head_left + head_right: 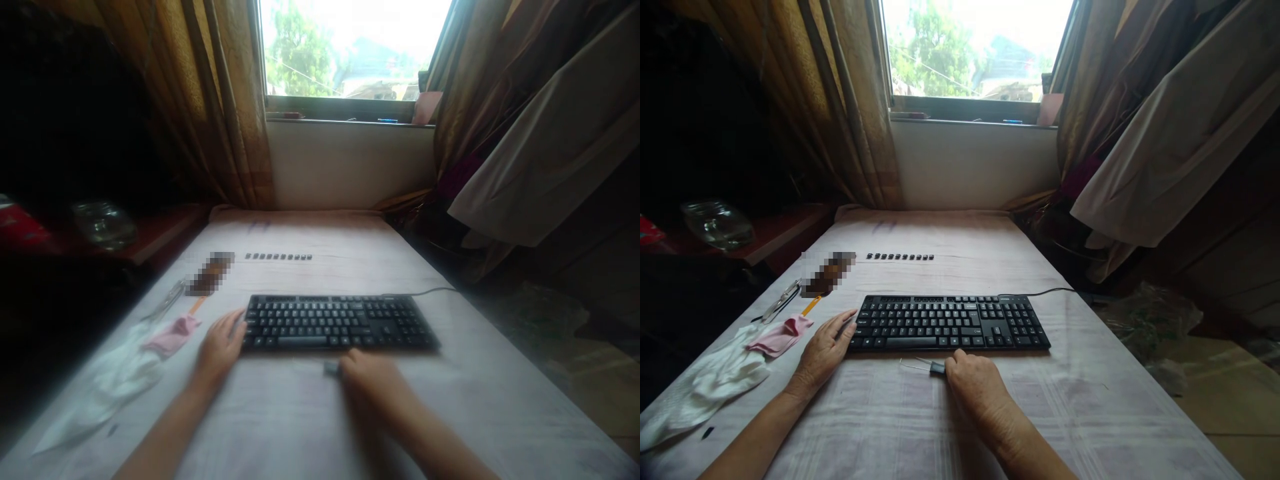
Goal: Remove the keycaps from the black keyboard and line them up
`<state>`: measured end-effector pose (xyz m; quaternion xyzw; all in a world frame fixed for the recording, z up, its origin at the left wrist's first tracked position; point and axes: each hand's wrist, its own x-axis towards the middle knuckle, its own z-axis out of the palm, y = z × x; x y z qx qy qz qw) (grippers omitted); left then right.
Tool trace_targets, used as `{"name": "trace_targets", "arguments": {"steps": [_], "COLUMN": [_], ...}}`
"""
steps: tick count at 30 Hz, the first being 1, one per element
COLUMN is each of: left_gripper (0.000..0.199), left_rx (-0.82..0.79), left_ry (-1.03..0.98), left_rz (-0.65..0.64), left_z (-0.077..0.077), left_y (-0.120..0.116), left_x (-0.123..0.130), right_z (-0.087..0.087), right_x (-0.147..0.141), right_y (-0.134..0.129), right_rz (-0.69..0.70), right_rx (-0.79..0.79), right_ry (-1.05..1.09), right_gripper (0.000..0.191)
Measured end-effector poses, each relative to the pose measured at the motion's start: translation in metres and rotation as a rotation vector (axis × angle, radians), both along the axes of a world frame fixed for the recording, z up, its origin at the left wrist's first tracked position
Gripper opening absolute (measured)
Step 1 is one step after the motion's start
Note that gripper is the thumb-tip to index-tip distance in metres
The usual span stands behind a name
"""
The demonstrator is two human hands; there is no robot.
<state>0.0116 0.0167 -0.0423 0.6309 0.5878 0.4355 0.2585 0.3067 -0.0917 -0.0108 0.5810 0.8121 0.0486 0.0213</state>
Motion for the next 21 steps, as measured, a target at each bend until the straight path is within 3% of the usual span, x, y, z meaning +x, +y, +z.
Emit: {"name": "trace_targets", "arguments": {"steps": [4, 14, 17, 21], "left_gripper": [0.027, 0.042, 0.043, 0.046], "left_rx": [0.024, 0.083, 0.094, 0.108], "left_ry": [0.037, 0.220, 0.261, 0.318], "left_rz": [-0.006, -0.028, -0.034, -0.030], "left_z": [-0.003, -0.009, -0.010, -0.012], "left_y": [0.000, 0.003, 0.003, 0.002], "left_x": [-0.002, -0.005, -0.005, -0.005], "right_z": [0.017, 0.014, 0.021, 0.034], "right_x": [0.000, 0.010, 0.021, 0.034], "right_y": [0.000, 0.002, 0.000, -0.005], "right_rz": [-0.030, -0.113, -0.115, -0.123], "right_rx": [-0.114, -0.353, -0.348, -0.326], "right_ry": [0.012, 0.088, 0.317, 0.805], "right_gripper": [0.025, 0.025, 0.022, 0.011]}}
